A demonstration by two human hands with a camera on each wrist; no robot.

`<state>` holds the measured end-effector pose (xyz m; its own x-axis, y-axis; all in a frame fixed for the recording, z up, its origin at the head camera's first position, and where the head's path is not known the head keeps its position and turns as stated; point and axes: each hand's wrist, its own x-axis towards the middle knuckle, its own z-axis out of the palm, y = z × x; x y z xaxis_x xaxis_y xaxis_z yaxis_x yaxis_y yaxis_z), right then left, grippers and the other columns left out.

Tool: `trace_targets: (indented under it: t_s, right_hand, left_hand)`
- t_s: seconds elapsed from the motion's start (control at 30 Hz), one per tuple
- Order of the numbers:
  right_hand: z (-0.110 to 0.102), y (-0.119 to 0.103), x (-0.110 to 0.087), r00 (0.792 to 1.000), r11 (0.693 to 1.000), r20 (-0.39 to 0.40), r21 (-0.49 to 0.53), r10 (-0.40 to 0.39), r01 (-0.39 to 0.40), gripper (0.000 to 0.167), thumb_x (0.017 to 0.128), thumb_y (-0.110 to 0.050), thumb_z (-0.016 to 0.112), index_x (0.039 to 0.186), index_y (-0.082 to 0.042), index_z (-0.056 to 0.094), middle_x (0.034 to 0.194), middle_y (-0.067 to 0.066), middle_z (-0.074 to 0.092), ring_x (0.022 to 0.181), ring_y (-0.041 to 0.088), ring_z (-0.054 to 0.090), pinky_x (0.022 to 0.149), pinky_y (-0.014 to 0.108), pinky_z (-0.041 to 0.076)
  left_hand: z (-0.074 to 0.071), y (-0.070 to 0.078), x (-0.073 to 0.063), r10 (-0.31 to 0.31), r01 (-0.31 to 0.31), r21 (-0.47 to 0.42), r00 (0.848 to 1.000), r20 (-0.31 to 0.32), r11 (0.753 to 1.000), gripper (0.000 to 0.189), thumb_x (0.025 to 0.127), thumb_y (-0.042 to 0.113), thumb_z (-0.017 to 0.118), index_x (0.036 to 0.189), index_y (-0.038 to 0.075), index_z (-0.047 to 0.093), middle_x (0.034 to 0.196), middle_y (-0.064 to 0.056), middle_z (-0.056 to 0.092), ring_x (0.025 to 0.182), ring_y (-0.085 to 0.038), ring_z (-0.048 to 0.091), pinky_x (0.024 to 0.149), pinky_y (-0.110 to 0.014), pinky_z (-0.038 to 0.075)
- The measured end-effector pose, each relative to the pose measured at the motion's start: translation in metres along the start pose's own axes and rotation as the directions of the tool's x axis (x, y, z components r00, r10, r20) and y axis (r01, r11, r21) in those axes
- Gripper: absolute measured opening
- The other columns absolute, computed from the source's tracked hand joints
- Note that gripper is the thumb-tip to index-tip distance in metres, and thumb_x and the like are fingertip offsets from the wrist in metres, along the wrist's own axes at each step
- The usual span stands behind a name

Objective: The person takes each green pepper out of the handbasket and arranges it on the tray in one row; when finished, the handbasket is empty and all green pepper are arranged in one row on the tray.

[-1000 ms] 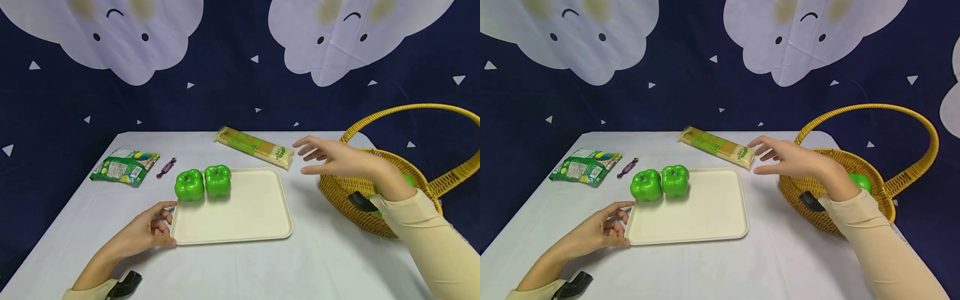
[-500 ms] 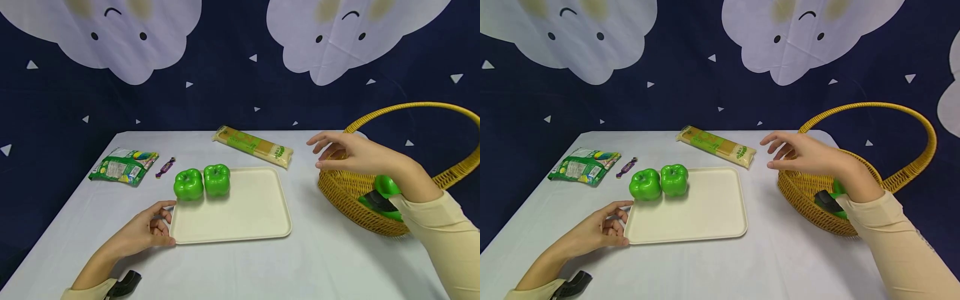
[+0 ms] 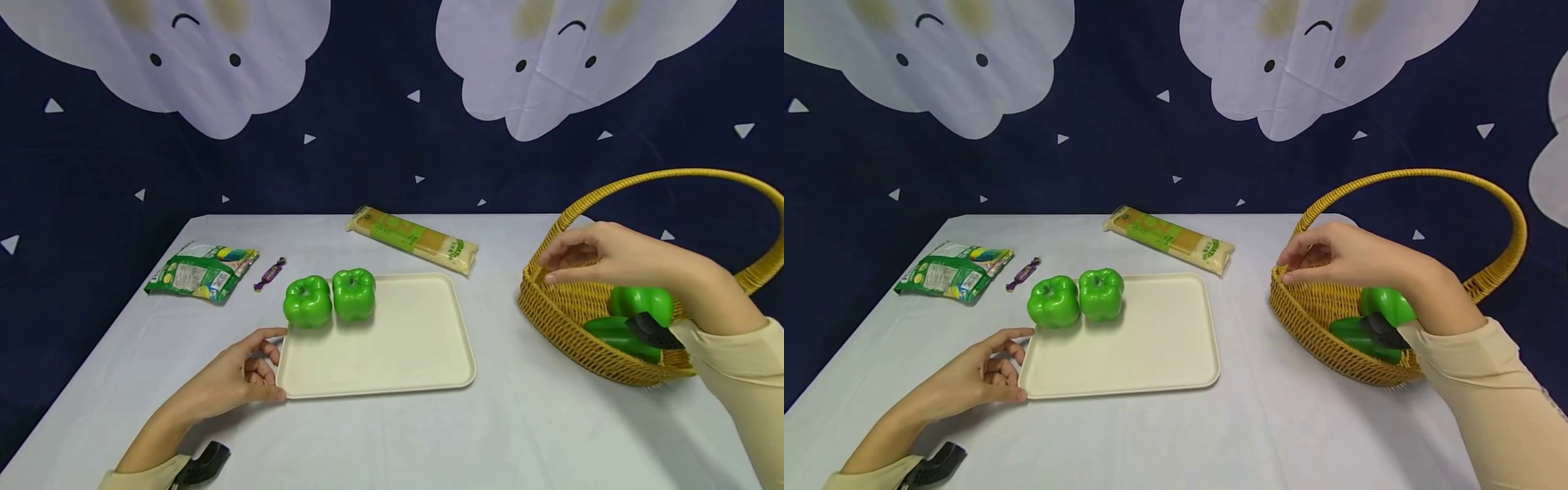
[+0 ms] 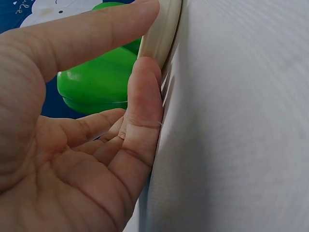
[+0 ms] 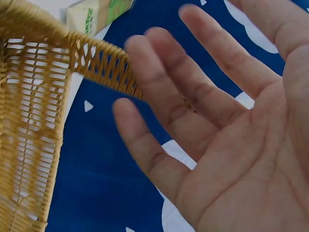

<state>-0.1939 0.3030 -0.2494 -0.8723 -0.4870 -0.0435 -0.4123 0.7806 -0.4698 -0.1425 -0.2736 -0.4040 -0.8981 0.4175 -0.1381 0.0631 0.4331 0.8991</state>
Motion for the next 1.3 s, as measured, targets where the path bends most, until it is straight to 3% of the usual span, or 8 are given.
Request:
trace_targets:
  t_s: [0.23,0.3,0.47,0.6,0.77,1.0,1.13,1.3]
  right_hand:
    - [-0.004,0.016,-0.01,0.995,0.998,0.081,-0.013,0.064,-0.063,0.03,0.096,-0.022,0.082,0.125,-0.015,0.077,0.126,-0.002,0.076,0.106,-0.003,0.069,0.089,0.019,0.059]
    - [-0.006,0.021,-0.013,0.991,0.997,0.112,-0.025,0.079,-0.077,0.04,0.096,-0.024,0.082,0.133,-0.013,0.073,0.135,0.002,0.073,0.116,0.006,0.07,0.092,0.022,0.059]
    - [-0.009,0.036,-0.017,0.965,0.989,0.213,-0.034,0.151,-0.147,0.063,0.095,-0.028,0.083,0.149,-0.006,0.059,0.149,0.022,0.061,0.133,0.045,0.061,0.102,0.052,0.059]
    - [-0.008,0.046,-0.022,0.946,0.982,0.263,-0.037,0.19,-0.187,0.075,0.093,-0.027,0.085,0.155,-0.002,0.051,0.15,0.03,0.056,0.134,0.055,0.056,0.098,0.064,0.056]
    - [-0.002,0.056,-0.024,0.922,0.977,0.326,-0.05,0.21,-0.205,0.083,0.09,-0.027,0.088,0.156,0.001,0.047,0.151,0.035,0.051,0.133,0.054,0.056,0.096,0.062,0.057]
    - [0.003,0.062,-0.025,0.851,0.954,0.434,-0.1,0.297,-0.281,0.095,0.086,-0.027,0.09,0.161,0.001,0.038,0.148,0.046,0.043,0.129,0.06,0.053,0.091,0.054,0.058]
    - [0.008,0.063,-0.025,0.827,0.946,0.463,-0.11,0.319,-0.304,0.096,0.083,-0.022,0.09,0.161,-0.002,0.038,0.146,0.044,0.045,0.121,0.047,0.057,0.086,0.046,0.058]
    - [0.014,0.064,-0.027,0.786,0.929,0.516,-0.053,0.34,-0.367,0.096,0.079,-0.012,0.085,0.161,-0.001,0.036,0.131,0.026,0.055,0.103,0.026,0.056,0.077,0.037,0.056]
  left_hand:
    - [0.0,0.0,0.002,-0.007,0.007,-0.009,1.0,0.013,1.0,0.103,0.076,0.003,0.094,0.16,-0.005,0.035,0.117,-0.02,0.051,0.081,-0.014,0.065,0.064,-0.024,0.054]
    - [0.0,0.0,0.002,-0.009,0.009,-0.006,1.0,0.013,1.0,0.103,0.076,0.003,0.094,0.16,-0.005,0.034,0.117,-0.02,0.052,0.081,-0.014,0.065,0.064,-0.024,0.054]
    - [-0.001,0.0,0.001,-0.013,0.013,0.002,1.0,0.004,1.0,0.104,0.076,0.003,0.094,0.16,-0.005,0.034,0.117,-0.02,0.052,0.081,-0.014,0.065,0.064,-0.025,0.054]
    - [-0.002,0.0,0.001,-0.012,0.012,0.001,1.0,0.008,1.0,0.104,0.076,0.002,0.094,0.16,-0.005,0.034,0.117,-0.02,0.052,0.081,-0.014,0.065,0.064,-0.025,0.054]
    - [-0.002,0.0,0.001,-0.012,0.011,0.008,1.0,0.011,1.0,0.103,0.076,0.003,0.094,0.16,-0.005,0.034,0.117,-0.019,0.052,0.08,-0.014,0.065,0.064,-0.024,0.054]
    - [-0.002,0.001,0.001,-0.017,0.017,0.016,1.0,0.005,1.0,0.104,0.076,0.004,0.095,0.16,-0.004,0.034,0.117,-0.019,0.053,0.08,-0.014,0.064,0.064,-0.025,0.055]
    - [-0.002,0.0,0.001,-0.016,0.016,0.018,1.0,0.006,1.0,0.104,0.076,0.004,0.095,0.16,-0.005,0.034,0.117,-0.019,0.053,0.08,-0.014,0.064,0.064,-0.025,0.055]
    - [-0.001,-0.001,0.002,-0.017,0.016,0.01,1.0,0.012,1.0,0.104,0.076,0.004,0.095,0.16,-0.004,0.034,0.117,-0.019,0.053,0.08,-0.014,0.064,0.064,-0.025,0.054]
